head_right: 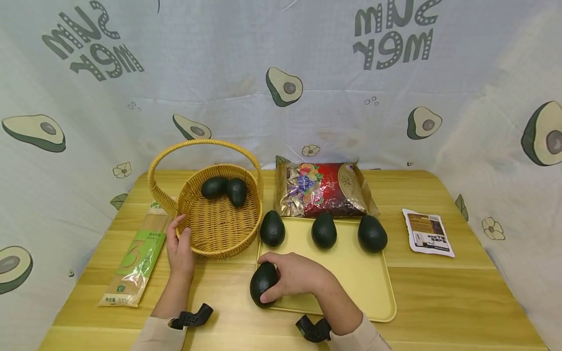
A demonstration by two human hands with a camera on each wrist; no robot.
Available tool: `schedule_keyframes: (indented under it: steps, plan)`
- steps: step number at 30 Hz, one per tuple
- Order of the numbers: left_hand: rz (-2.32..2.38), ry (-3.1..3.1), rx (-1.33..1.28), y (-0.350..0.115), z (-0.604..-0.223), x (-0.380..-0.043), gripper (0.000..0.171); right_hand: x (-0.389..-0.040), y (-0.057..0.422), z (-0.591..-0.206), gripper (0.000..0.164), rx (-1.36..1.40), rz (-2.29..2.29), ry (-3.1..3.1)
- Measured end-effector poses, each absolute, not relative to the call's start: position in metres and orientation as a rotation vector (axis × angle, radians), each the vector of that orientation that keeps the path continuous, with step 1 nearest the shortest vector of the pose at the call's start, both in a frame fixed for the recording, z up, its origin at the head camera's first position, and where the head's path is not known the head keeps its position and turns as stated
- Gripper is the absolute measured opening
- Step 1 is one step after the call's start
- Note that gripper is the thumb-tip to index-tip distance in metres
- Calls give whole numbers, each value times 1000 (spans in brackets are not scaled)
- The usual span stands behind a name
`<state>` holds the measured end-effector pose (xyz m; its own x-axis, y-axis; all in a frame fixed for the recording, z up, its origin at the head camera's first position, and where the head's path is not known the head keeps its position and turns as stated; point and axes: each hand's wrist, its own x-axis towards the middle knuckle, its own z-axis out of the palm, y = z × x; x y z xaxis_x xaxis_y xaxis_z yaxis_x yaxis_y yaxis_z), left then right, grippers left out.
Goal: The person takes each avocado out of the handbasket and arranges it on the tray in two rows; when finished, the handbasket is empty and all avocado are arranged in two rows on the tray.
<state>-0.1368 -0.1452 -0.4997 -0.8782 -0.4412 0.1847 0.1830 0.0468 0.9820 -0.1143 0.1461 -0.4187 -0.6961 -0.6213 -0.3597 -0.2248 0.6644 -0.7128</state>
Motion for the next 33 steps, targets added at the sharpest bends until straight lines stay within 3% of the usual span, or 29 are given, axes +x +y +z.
schedule_keyframes:
  steps: [19, 33]
  plan:
    - [-1905, -1873, 268, -144, -500, -137, 40, -115, 154, -409, 82, -605, -873, 2286]
    - [-1901, -1901, 279, -146, -501, -136, 40, -108, 156, -384, 61, -605, -1122, 2635]
